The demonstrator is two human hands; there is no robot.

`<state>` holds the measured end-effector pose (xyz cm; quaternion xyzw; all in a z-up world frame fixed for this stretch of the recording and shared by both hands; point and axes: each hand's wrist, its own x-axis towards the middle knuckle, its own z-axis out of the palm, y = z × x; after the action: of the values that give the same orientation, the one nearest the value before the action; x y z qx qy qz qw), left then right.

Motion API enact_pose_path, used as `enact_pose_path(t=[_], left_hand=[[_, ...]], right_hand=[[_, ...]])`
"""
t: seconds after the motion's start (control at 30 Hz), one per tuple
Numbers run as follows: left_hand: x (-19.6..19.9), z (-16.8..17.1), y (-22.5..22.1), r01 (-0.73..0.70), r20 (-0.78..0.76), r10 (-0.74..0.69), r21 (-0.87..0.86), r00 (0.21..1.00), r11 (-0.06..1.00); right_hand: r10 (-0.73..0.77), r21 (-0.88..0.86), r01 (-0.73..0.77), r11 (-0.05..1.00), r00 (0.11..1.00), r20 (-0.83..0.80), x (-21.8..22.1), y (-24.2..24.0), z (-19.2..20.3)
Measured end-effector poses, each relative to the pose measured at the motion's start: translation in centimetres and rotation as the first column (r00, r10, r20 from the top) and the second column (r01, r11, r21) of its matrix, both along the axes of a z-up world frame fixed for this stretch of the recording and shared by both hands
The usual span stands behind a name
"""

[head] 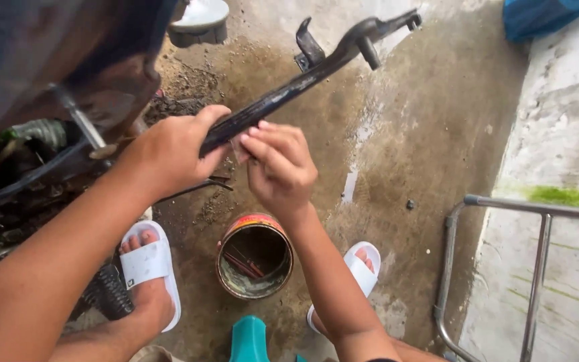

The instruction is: The person cleans and sands a metal motorcycle part using a piece of sandpaper and a small container of liquid, then proceeds to reattach small hardware components and wires to the motorcycle frame.

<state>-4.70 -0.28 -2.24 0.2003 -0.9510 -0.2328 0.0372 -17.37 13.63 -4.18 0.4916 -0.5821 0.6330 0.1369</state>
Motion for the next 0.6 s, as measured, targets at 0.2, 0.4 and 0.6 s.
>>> enact_pose_path(t=[0.2, 0.4, 0.6], left_hand=[[0.2, -1.5, -0.2, 0.0, 0.021, 0.002, -0.096, 1.0, 0.995], [-0.2, 0.5, -0.1, -0.043, 0.067, 0.039, 0.051, 0.997, 0.998], [-0.4, 1.5, 0.4, -0.054, 0.054, 0.05, 0.07, 0.997, 0.996]], right_hand=[[0.044, 0.054, -0.042, 0.998, 0.998, -0.033, -0.4, 0.4, -0.7], [-0.033, 0.143, -0.068, 0.987, 0.796, 0.605, -5.0, 3.0, -8.9], [0.23, -0.114, -0.247, 0.962, 0.519, 0.823, -3.1, 1.8, -6.3]])
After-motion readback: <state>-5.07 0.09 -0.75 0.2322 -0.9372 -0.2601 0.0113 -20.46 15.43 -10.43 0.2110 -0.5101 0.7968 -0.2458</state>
